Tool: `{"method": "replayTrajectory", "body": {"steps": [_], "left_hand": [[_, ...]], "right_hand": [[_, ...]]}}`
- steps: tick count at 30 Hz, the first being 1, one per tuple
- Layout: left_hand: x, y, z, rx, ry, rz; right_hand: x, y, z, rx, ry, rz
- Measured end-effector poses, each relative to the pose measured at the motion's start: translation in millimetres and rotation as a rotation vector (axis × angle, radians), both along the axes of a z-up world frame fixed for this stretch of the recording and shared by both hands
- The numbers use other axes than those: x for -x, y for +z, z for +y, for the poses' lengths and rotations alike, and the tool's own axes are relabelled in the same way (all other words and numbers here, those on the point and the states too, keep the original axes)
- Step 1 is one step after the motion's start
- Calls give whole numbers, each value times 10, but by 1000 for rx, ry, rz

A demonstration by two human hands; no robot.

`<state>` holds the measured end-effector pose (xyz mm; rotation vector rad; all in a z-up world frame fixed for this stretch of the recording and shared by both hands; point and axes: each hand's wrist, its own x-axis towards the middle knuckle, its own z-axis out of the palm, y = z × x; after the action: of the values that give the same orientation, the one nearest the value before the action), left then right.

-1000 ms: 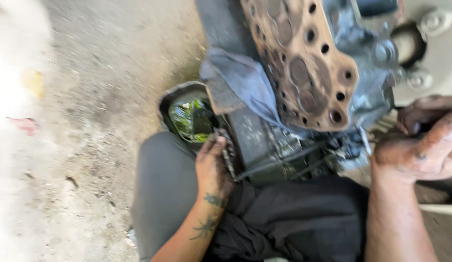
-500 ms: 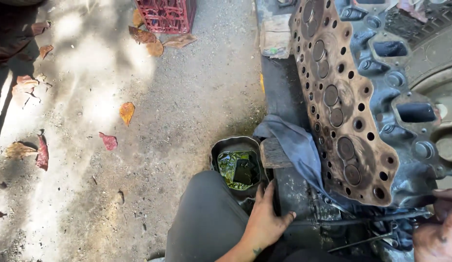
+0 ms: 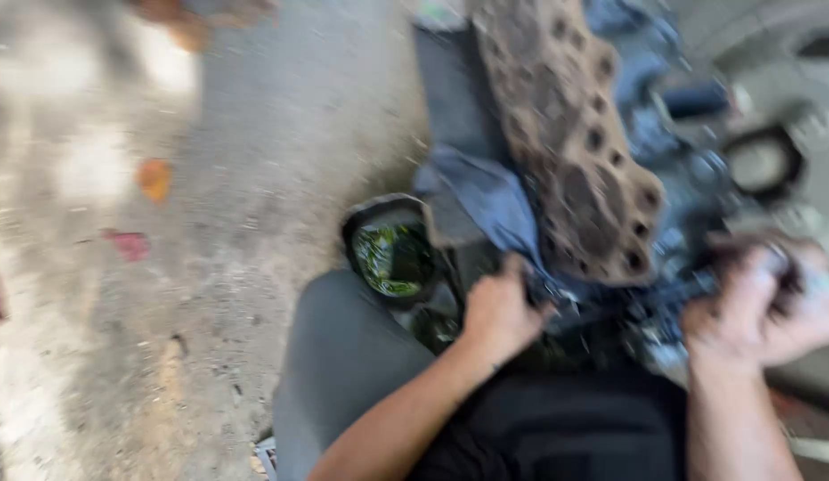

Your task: Disassembling and cleaning fuel injectors from an engine cylinder head

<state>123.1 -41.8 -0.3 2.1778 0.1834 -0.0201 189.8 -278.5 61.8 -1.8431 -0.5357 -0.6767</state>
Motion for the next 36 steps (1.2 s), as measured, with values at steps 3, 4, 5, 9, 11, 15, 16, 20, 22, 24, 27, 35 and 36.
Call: {"method": "replayTrajectory", "body": {"steps": [3, 4, 5, 9, 11, 15, 16, 20, 22, 24, 27, 35, 36], "left_hand": [[177, -52, -139, 486, 248, -44], [235, -72, -156, 491, 237, -32], [297, -89, -158, 662, 245, -17], [446, 89, -112, 840, 184, -47], [450, 183, -105, 790, 178, -69], [473, 240, -62, 663, 166, -196], [482, 243, -70, 666, 168, -193], [487, 273, -76, 743, 156, -274], [496, 270, -84, 757, 159, -264], [506, 246, -95, 743, 175, -297], [510, 254, -92, 725, 173, -311], [486, 404, -52, 707, 153, -327], [487, 403, -51, 698, 146, -342]], "right_hand": [[239, 549, 578, 63, -102, -29], [230, 572, 583, 69, -115, -20], [224, 595, 600, 94, -90, -43], [184, 521, 571, 24, -28, -55], [139, 491, 538, 33, -32, -78], [143, 470, 544, 53, -80, -100], [148, 458, 544, 57, -79, -98], [123, 431, 520, 48, -123, -97], [108, 422, 498, 51, -111, -113], [95, 412, 489, 29, -94, -112], [121, 436, 514, 43, -104, -103], [129, 488, 559, 69, -101, -110], [138, 508, 566, 109, -100, -117]]}}
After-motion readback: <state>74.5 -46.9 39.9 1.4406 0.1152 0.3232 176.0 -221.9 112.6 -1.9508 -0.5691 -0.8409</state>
